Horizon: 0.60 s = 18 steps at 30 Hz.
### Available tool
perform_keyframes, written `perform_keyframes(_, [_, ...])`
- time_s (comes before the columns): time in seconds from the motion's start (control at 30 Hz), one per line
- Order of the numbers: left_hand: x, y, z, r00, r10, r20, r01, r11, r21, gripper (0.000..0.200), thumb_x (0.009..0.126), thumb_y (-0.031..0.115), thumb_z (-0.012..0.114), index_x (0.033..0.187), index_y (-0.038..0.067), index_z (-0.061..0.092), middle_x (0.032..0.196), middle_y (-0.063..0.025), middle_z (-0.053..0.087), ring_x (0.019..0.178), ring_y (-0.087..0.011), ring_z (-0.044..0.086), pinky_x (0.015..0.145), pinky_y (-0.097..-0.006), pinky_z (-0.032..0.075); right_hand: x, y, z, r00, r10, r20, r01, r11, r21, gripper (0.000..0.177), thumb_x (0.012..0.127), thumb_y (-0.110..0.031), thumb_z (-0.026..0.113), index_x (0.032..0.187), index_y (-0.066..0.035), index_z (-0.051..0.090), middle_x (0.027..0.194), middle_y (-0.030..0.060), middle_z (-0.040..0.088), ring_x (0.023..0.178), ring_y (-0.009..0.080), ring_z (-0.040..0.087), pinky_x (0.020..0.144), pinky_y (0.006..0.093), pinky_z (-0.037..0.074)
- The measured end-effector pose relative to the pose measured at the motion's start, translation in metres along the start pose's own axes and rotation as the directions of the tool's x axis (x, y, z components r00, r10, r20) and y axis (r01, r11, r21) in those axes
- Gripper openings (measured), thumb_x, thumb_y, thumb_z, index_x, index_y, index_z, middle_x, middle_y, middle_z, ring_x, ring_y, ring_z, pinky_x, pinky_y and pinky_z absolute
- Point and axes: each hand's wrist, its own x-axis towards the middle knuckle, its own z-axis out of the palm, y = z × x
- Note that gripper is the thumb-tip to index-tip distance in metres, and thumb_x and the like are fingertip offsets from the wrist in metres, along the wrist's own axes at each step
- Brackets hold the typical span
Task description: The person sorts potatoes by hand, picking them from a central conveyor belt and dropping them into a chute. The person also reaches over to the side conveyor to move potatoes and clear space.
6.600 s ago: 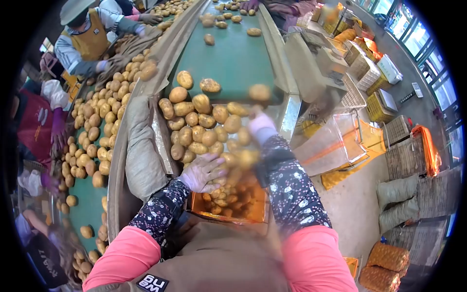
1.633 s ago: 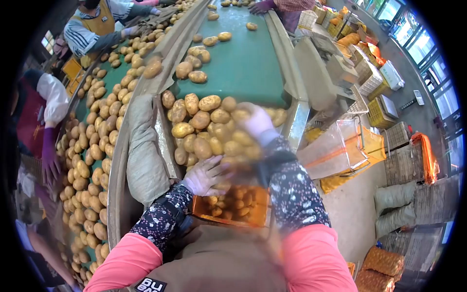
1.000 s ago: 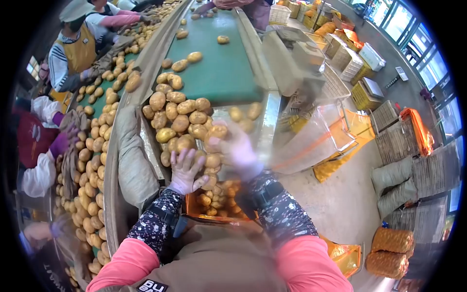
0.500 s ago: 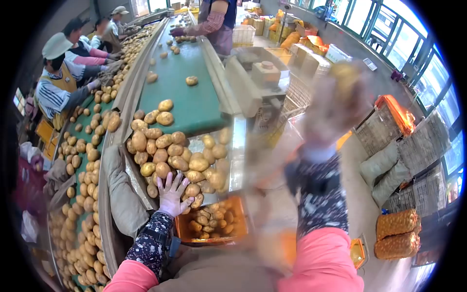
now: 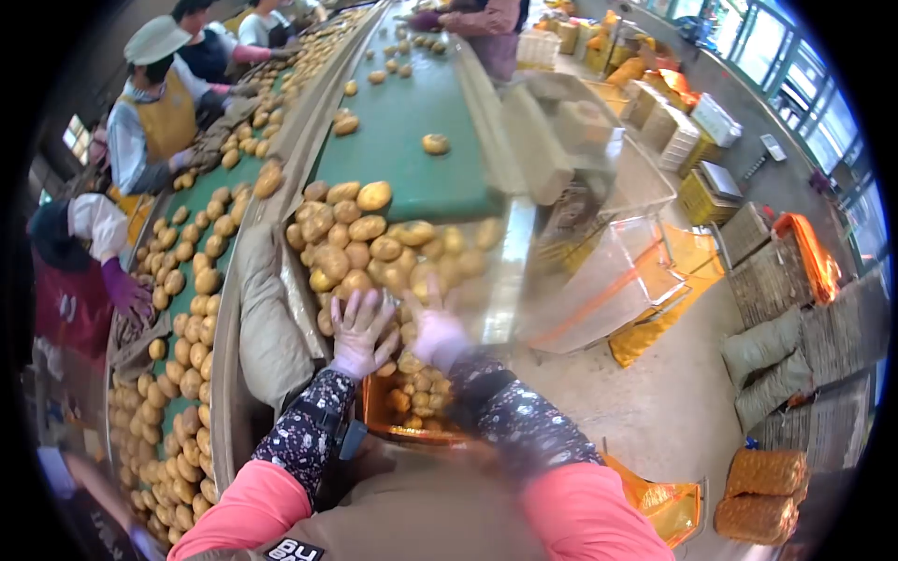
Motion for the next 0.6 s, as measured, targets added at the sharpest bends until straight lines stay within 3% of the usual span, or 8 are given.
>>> perform_keyframes(0.1, [0.023, 0.006, 0.008, 0.965, -0.255, -0.069, 0.252, 0.967, -0.049, 0.069, 0.084, 0.042, 0.069, 0.146, 0.02, 0.046, 0.158, -0.0174, 0.027, 0.146, -0.0446, 0.021, 0.118, -0.0622, 0.012, 0.0, 0.007, 0.025, 0.985, -0.077, -0.153, 0.029, 0.957, -0.29, 0.082, 0.083, -0.03, 0.067, 0.156, -0.025, 0.032, 0.165, 0.0209, 0.007, 0.146, 0.0553, 0.013, 0.117, 0.0604, 0.025])
perform_keyframes(0.23, [0.057, 0.005, 0.012, 0.919, -0.387, 0.068, 0.384, 0.921, 0.061, 0.069, 0.083, 0.044, 0.07, 0.144, 0.02, 0.048, 0.151, -0.0159, 0.037, 0.137, -0.0416, 0.037, 0.115, -0.0626, 0.018, 0.018, 0.021, 0.023, 0.961, -0.161, -0.225, 0.107, 0.966, -0.234, 0.083, 0.081, -0.027, 0.067, 0.156, -0.023, 0.032, 0.164, 0.0212, 0.012, 0.146, 0.0541, 0.016, 0.117, 0.0601, 0.023])
perform_keyframes(0.3, [0.068, -0.001, 0.014, 0.926, -0.359, 0.12, 0.351, 0.933, 0.078, 0.068, 0.082, 0.045, 0.07, 0.143, 0.021, 0.049, 0.149, -0.0138, 0.041, 0.134, -0.0383, 0.042, 0.114, -0.0624, 0.02, 0.023, 0.028, 0.018, 0.96, -0.166, -0.224, 0.126, 0.975, -0.183, 0.082, 0.081, -0.025, 0.067, 0.156, -0.021, 0.033, 0.162, 0.0214, 0.018, 0.146, 0.0527, 0.018, 0.117, 0.0598, 0.023])
perform_keyframes(0.4, [0.086, -0.016, 0.012, 0.942, -0.302, 0.143, 0.286, 0.951, 0.12, 0.066, 0.082, 0.044, 0.069, 0.142, 0.023, 0.05, 0.145, -0.0105, 0.046, 0.128, -0.0327, 0.048, 0.111, -0.0633, 0.024, 0.056, 0.024, -0.002, 0.815, -0.128, -0.565, 0.173, 0.984, 0.027, 0.082, 0.079, -0.021, 0.068, 0.154, -0.017, 0.035, 0.158, 0.0229, 0.026, 0.144, 0.0482, 0.025, 0.116, 0.0571, 0.026])
perform_keyframes(0.43, [0.091, -0.018, 0.011, 0.944, -0.288, 0.159, 0.269, 0.955, 0.128, 0.066, 0.082, 0.044, 0.069, 0.142, 0.023, 0.051, 0.145, -0.0104, 0.046, 0.128, -0.0328, 0.048, 0.11, -0.0635, 0.025, 0.065, 0.021, -0.015, 0.786, -0.135, -0.604, 0.129, 0.99, -0.054, 0.083, 0.078, -0.019, 0.069, 0.153, -0.014, 0.035, 0.156, 0.0241, 0.029, 0.142, 0.0436, 0.031, 0.115, 0.0542, 0.029])
perform_keyframes(0.53, [0.096, -0.017, 0.006, 0.933, -0.265, 0.242, 0.236, 0.961, 0.144, 0.064, 0.083, 0.043, 0.068, 0.141, 0.023, 0.052, 0.146, -0.0102, 0.046, 0.125, -0.0329, 0.049, 0.107, -0.0638, 0.028, 0.106, 0.028, -0.022, 0.816, -0.263, -0.516, 0.211, 0.965, -0.158, 0.082, 0.077, -0.019, 0.07, 0.152, -0.015, 0.038, 0.156, 0.0245, 0.029, 0.141, 0.043, 0.033, 0.113, 0.0533, 0.032])
perform_keyframes(0.57, [0.099, -0.018, 0.007, 0.929, -0.257, 0.268, 0.225, 0.964, 0.146, 0.063, 0.083, 0.042, 0.068, 0.141, 0.022, 0.052, 0.147, -0.0101, 0.046, 0.124, -0.033, 0.05, 0.106, -0.0639, 0.029, 0.12, 0.029, -0.031, 0.938, -0.218, -0.271, 0.21, 0.976, -0.06, 0.078, 0.076, -0.018, 0.071, 0.149, -0.018, 0.044, 0.158, 0.0249, 0.026, 0.141, 0.0442, 0.033, 0.113, 0.054, 0.032])
perform_keyframes(0.6, [0.103, -0.02, 0.008, 0.936, -0.227, 0.268, 0.201, 0.972, 0.122, 0.062, 0.084, 0.042, 0.067, 0.141, 0.022, 0.053, 0.147, -0.0104, 0.046, 0.123, -0.0334, 0.05, 0.105, -0.0634, 0.03, 0.122, 0.03, -0.032, 0.931, -0.207, -0.3, 0.203, 0.978, -0.045, 0.075, 0.077, -0.018, 0.07, 0.148, -0.019, 0.045, 0.159, 0.0254, 0.024, 0.142, 0.0447, 0.031, 0.114, 0.0537, 0.03])
